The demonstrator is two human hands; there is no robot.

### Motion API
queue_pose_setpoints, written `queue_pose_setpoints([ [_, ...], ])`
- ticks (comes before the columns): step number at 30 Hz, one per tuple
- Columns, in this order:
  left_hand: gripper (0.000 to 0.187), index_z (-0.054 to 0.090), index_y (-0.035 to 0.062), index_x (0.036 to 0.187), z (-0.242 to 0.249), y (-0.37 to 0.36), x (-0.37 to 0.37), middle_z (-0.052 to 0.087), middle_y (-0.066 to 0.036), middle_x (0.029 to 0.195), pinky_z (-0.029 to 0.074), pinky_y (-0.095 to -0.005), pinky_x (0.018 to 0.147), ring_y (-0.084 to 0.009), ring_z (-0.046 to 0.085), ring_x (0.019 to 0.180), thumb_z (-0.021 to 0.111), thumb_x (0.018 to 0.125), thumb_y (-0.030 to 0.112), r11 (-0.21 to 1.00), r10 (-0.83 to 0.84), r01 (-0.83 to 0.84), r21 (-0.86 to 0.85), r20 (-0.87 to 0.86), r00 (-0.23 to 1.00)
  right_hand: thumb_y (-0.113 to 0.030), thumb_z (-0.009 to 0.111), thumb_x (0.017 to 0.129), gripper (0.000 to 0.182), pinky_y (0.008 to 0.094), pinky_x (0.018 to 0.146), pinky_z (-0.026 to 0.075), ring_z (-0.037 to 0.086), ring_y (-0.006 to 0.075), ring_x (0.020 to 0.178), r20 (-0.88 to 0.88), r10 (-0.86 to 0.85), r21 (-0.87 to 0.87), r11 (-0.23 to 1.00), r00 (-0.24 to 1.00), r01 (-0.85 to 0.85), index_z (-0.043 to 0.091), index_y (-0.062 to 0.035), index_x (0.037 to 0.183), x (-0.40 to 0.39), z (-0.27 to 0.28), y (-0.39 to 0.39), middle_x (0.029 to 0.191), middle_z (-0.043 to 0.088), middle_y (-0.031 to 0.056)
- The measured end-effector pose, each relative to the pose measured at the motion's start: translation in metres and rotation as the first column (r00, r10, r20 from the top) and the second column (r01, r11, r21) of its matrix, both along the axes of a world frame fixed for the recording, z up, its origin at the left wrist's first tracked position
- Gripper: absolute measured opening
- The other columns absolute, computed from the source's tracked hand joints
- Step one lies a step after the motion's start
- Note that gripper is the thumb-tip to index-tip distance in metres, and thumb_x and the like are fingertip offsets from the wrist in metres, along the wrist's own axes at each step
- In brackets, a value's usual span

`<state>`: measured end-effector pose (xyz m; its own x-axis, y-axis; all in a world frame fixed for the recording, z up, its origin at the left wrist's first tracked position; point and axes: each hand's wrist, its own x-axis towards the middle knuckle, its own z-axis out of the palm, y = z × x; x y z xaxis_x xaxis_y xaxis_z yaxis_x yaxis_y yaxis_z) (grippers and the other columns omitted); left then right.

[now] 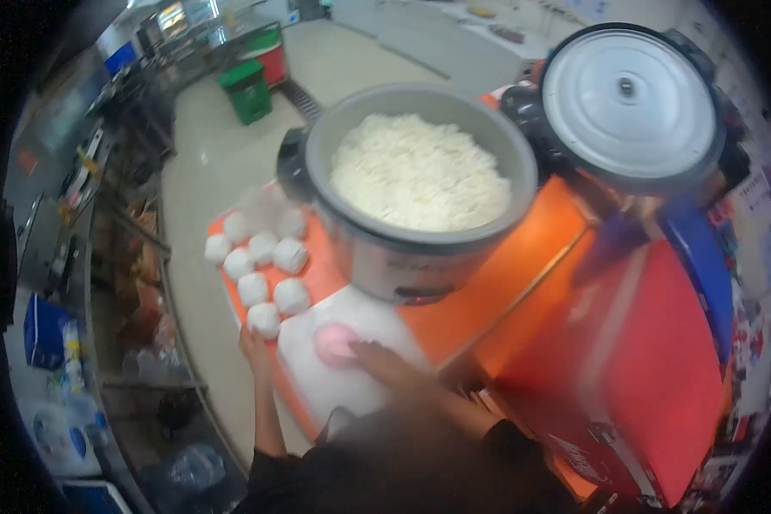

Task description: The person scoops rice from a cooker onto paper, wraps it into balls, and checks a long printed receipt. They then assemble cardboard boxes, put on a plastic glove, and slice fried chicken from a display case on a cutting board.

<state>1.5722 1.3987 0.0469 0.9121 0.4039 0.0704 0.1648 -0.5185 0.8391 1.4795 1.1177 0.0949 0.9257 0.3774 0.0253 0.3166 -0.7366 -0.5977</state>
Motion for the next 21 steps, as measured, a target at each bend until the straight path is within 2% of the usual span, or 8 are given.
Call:
queue_pose_setpoints([
  [1,0.048,0.037,-0.0018,0.127,0.006,-0.010,-0.013,0.035,-0.021,0.124,0.034,-0.0417,0.094,-0.0345,0.040,0.112,0.047,0.090,0.027,0.999,-0.003,0.005,-0.043,0.045,0.999,-0.013,0.045,0.086,0.036,0.0440,0.081,0.041,0.052,0.0368,0.094,0.033,-0.015,-0.021,1.000,0.999,0.016,0.041,0.0006,0.119,0.000,-0.016,-0.002,0.100,0.055,0.0213],
  [5,0.045,0.034,-0.0017,0.128,0.018,-0.040,-0.069,0.034,-0.020,0.124,0.034,-0.0402,0.094,-0.0322,0.040,0.113,0.047,0.089,0.018,0.995,0.006,0.008,-0.100,0.141,0.990,-0.016,0.060,0.076,0.043,0.0410,0.089,0.040,0.051,0.0320,0.105,0.414,-0.158,0.012,0.986,0.896,0.169,0.049,-0.0020,0.116,0.034,0.207,-0.039,0.113,0.052,0.0170],
  [6,0.044,0.035,-0.0020,0.126,0.018,-0.044,-0.082,0.034,-0.020,0.123,0.034,-0.0404,0.095,-0.0325,0.039,0.114,0.047,0.089,0.016,0.996,0.004,0.003,-0.093,0.069,0.998,-0.013,0.058,0.077,0.034,0.0422,0.081,0.042,0.055,0.0336,0.094,0.686,-0.299,-0.076,0.877,0.663,0.474,0.053,-0.0012,0.109,0.041,0.227,-0.067,0.102,0.057,0.0168],
  [8,0.042,0.036,-0.0024,0.125,0.010,-0.045,-0.103,0.035,-0.020,0.122,0.034,-0.0406,0.095,-0.0327,0.039,0.114,0.048,0.088,0.015,0.997,-0.007,0.007,-0.075,0.005,1.000,-0.006,0.061,0.075,0.032,0.0403,0.083,0.041,0.055,0.0305,0.090,0.731,-0.682,0.594,0.652,0.022,0.471,0.055,-0.0008,0.106,0.038,0.337,-0.123,0.095,0.057,0.0144],
  [9,0.041,0.037,-0.0022,0.123,0.000,-0.044,-0.109,0.035,-0.020,0.122,0.033,-0.0406,0.095,-0.0332,0.038,0.115,0.048,0.086,0.013,0.996,-0.055,0.056,-0.073,0.018,0.998,-0.010,0.059,0.078,0.027,0.0384,0.085,0.040,0.053,0.0302,0.093,0.854,-0.313,0.518,0.582,-0.415,0.627,0.055,-0.0012,0.103,0.044,0.372,-0.180,0.095,0.057,0.0134],
  [11,0.041,0.038,-0.0021,0.122,-0.005,-0.043,-0.119,0.036,-0.020,0.121,0.033,-0.0405,0.096,-0.0336,0.037,0.116,0.049,0.085,0.012,0.992,-0.107,0.109,-0.064,0.041,0.993,-0.025,0.053,0.085,0.035,0.0336,0.091,0.037,0.051,0.0264,0.101,0.683,-0.371,0.679,0.006,-0.629,0.734,0.054,-0.0004,0.110,0.041,0.420,-0.250,0.105,0.056,0.0130],
  [15,0.038,0.042,-0.0020,0.118,-0.001,-0.042,-0.131,0.038,-0.019,0.120,0.030,-0.0413,0.097,-0.0345,0.036,0.116,0.050,0.082,0.007,0.992,-0.123,0.123,0.010,0.111,0.986,-0.055,0.030,0.089,0.068,0.0532,0.096,0.033,0.032,0.0460,0.120,0.233,-0.942,0.572,-0.068,-0.241,0.817,0.020,-0.0079,0.137,0.025,0.447,-0.376,0.134,0.023,0.0332],
  [21,0.032,0.045,-0.0023,0.109,0.010,-0.050,-0.126,0.040,-0.019,0.116,0.029,-0.0419,0.097,-0.0349,0.037,0.114,0.050,0.078,0.003,0.999,-0.044,0.041,0.019,0.175,0.984,-0.042,0.028,0.093,0.058,0.0451,0.098,0.033,0.034,0.0392,0.121,0.482,-0.850,0.609,0.500,0.213,0.616,0.023,-0.0015,0.135,0.037,0.442,-0.392,0.135,0.028,0.0273],
])
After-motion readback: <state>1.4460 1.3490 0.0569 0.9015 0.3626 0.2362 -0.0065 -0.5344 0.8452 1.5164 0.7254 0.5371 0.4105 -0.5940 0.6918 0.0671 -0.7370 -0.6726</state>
